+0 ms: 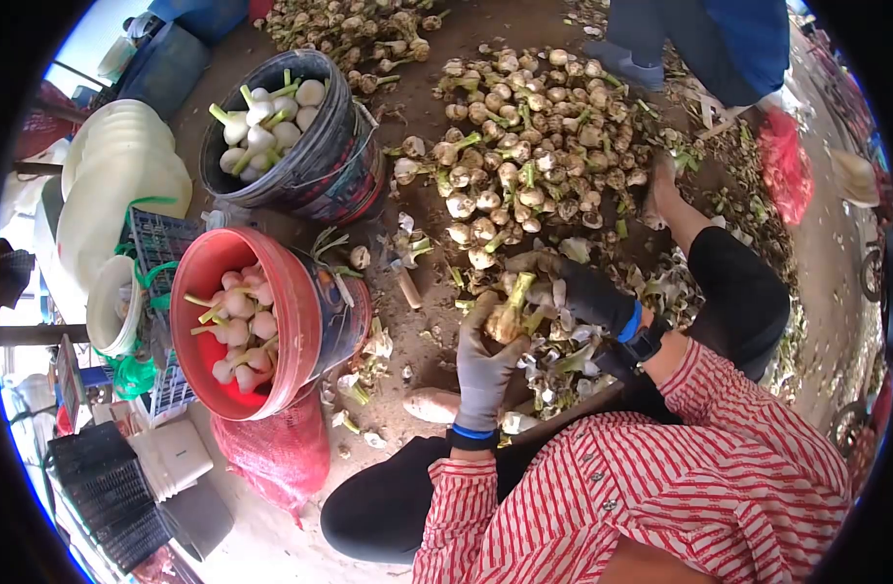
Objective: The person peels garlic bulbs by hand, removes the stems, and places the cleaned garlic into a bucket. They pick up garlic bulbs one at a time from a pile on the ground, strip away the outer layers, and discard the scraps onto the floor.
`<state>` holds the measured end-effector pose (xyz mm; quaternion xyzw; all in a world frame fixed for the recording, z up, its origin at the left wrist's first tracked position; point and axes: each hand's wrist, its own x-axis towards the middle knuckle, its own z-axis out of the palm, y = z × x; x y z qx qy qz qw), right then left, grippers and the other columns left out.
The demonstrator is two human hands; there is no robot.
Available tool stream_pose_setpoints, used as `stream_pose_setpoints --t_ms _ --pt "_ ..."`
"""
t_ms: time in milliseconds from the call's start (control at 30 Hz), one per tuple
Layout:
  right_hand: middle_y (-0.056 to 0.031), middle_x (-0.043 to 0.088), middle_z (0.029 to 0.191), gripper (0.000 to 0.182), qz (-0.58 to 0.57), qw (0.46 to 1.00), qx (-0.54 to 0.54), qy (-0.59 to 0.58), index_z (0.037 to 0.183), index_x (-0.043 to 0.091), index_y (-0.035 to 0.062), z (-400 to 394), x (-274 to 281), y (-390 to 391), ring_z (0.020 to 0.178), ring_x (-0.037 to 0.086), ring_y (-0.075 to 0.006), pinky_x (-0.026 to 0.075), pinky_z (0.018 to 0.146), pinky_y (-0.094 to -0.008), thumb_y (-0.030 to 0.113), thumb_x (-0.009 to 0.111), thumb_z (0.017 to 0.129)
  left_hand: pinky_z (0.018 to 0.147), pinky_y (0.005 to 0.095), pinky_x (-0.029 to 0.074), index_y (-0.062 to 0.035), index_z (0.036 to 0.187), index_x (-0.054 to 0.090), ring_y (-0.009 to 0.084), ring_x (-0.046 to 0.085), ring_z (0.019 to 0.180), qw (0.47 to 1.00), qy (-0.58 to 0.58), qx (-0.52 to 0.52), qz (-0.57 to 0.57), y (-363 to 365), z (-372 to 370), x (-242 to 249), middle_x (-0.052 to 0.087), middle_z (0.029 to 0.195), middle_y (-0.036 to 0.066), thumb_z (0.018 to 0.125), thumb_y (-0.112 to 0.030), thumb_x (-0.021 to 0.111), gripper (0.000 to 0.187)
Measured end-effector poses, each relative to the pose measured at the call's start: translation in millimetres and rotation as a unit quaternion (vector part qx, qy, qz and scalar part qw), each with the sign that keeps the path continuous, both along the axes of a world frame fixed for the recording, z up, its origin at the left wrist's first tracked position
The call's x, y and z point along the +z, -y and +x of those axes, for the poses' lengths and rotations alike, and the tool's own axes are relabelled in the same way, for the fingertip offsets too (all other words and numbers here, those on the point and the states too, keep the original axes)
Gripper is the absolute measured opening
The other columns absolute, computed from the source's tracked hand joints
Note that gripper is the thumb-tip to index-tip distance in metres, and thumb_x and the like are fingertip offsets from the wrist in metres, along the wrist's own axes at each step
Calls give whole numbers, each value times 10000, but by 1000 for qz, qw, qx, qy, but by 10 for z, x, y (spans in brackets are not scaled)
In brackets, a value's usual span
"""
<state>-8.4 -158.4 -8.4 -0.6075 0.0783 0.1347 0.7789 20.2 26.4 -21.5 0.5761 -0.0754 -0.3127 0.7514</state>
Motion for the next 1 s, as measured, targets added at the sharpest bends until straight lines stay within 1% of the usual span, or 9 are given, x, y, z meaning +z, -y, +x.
stream_pose_setpoints --t_ms 67,100,200,467,600,733,833,933,1000 --pt "-15 558 833 406 6 996 -68 -49 1174 462 47 -35 119 -86 715 468 -36 401 651 -161 9 513 773 880 260 438 -2 1272 377 159 505 1037 997 69 32 22 5 -22 -31 477 1193 86 670 103 657 672" --pt "-14 573 807 333 -222 970 25 92 1140 493 36 -87 -105 -63 712 474 -44 417 662 -187 120 582 830 875 260 440 1 1253 396 159 506 1033 984 165 32 64 9 -37 -67 471 1197 88 664 104 663 655" --pt "-5 581 797 303 -154 983 -84 52 1056 546 25 -153 -179 -242 717 486 -56 431 671 -225 215 625 832 863 261 446 5 1205 454 155 517 1010 945 286 42 155 53 -104 42 481 1183 89 651 107 675 605" --pt "-12 603 873 181 -94 995 25 -10 979 578 15 -269 9 -32 763 519 -69 444 690 -251 138 575 847 853 278 463 -13 1214 464 171 529 1026 989 -132 10 -60 22 -161 296 511 1164 104 651 52 712 619" --pt "-14 589 914 384 -328 920 -11 216 1196 468 15 -355 -200 -18 827 523 -76 453 708 -259 -16 477 814 919 388 452 -43 1303 361 229 530 1048 944 -232 20 -233 16 -173 241 505 1178 114 714 -174 731 708" --pt "-163 582 1001 436 38 983 -169 57 1190 460 2 -349 -415 -230 879 586 -213 471 737 -305 -5 495 756 916 390 453 -75 1308 342 227 531 1035 945 -244 35 -213 85 -203 163 491 1185 119 712 -253 735 735" --pt "-190 536 1079 476 -450 863 -91 212 1118 496 -8 -320 -205 -126 996 543 -328 447 846 -372 -28 583 651 643 269 465 -81 1267 389 211 562 925 937 -265 -6 -229 8 -173 -48 546 1111 111 813 -462 562 618" --pt "-187 540 1057 466 -419 812 -155 375 1057 515 2 -269 -330 -145 964 548 -351 452 836 -371 -37 613 603 507 217 405 -74 1171 480 173 577 805 869 -421 -34 -259 7 -117 37 576 1023 98 807 -619 444 655" --pt "-180 548 1034 427 -354 874 -202 265 1044 516 14 -309 -428 -219 921 566 -339 463 808 -368 -17 608 628 514 179 444 -56 1187 466 137 587 788 945 -300 -27 -126 51 -109 214 599 976 97 727 -676 511 774"
